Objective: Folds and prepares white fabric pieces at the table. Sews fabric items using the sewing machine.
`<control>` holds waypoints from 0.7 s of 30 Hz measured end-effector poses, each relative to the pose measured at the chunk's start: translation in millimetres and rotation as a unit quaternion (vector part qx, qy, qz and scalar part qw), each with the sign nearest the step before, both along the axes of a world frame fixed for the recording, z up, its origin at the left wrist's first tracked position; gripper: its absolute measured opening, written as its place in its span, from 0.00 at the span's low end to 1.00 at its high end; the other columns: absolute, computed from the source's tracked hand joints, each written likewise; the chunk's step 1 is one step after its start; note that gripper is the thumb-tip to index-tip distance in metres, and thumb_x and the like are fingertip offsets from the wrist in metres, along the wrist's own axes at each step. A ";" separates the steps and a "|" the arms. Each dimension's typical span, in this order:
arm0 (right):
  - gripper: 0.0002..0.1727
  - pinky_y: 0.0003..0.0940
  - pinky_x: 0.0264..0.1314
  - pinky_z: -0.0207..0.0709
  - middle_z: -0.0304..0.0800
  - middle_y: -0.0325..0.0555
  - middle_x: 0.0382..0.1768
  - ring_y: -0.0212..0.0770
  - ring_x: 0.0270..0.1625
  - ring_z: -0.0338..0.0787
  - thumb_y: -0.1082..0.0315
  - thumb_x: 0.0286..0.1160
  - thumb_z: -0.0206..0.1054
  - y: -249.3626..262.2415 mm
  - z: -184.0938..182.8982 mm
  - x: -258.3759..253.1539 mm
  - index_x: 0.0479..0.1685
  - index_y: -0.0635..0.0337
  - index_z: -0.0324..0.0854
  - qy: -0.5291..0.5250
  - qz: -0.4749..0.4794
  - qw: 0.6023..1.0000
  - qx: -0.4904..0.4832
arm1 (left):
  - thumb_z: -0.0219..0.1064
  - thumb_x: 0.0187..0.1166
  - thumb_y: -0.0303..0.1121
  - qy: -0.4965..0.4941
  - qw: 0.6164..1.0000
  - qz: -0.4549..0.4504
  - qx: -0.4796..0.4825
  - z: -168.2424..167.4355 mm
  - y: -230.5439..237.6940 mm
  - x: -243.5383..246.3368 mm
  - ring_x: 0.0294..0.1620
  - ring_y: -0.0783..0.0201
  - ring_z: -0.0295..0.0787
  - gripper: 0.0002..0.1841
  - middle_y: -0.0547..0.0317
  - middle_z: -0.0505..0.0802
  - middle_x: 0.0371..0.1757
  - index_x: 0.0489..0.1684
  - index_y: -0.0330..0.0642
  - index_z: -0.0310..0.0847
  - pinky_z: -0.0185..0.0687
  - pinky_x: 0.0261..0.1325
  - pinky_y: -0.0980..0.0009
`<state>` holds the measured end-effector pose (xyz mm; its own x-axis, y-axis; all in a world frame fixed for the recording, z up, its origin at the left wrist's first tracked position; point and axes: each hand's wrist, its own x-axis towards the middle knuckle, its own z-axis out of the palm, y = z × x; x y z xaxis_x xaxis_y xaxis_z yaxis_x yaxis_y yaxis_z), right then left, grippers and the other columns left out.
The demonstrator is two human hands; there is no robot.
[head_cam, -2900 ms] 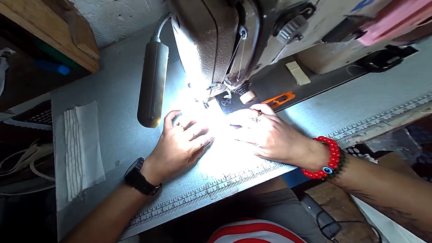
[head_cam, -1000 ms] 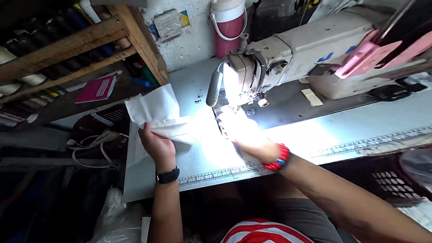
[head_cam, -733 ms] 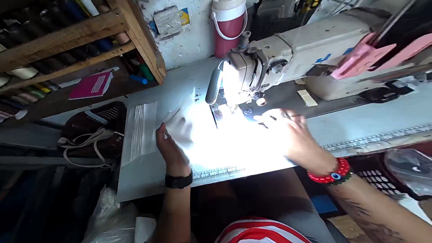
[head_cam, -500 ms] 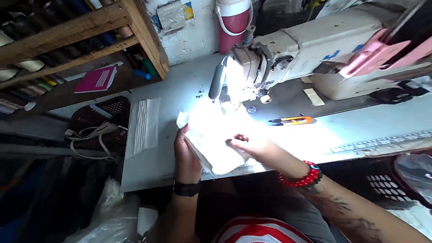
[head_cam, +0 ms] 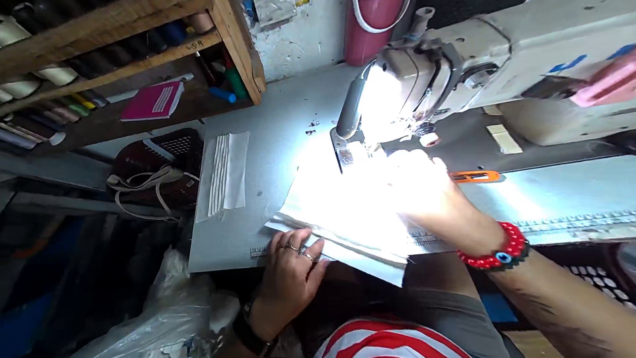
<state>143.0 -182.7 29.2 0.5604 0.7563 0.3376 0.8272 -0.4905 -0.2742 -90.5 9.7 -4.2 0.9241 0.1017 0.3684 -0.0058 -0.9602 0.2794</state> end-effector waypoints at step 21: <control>0.27 0.49 0.50 0.77 0.85 0.48 0.49 0.51 0.52 0.84 0.42 0.78 0.64 85.3 -32.3 -67.2 0.70 0.45 0.87 0.136 0.147 0.979 0.023 | 0.68 0.81 0.42 0.065 0.990 -0.058 -0.115 28.0 112.4 24.3 0.67 0.71 0.81 0.09 0.73 0.93 0.57 0.46 0.61 0.97 0.59 0.73 0.51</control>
<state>75.9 -97.4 -3.1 0.3941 0.8861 0.2441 0.8243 -0.2233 -0.5203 -66.1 122.1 23.8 0.9724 0.0591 0.2257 -0.0626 -0.8659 0.4964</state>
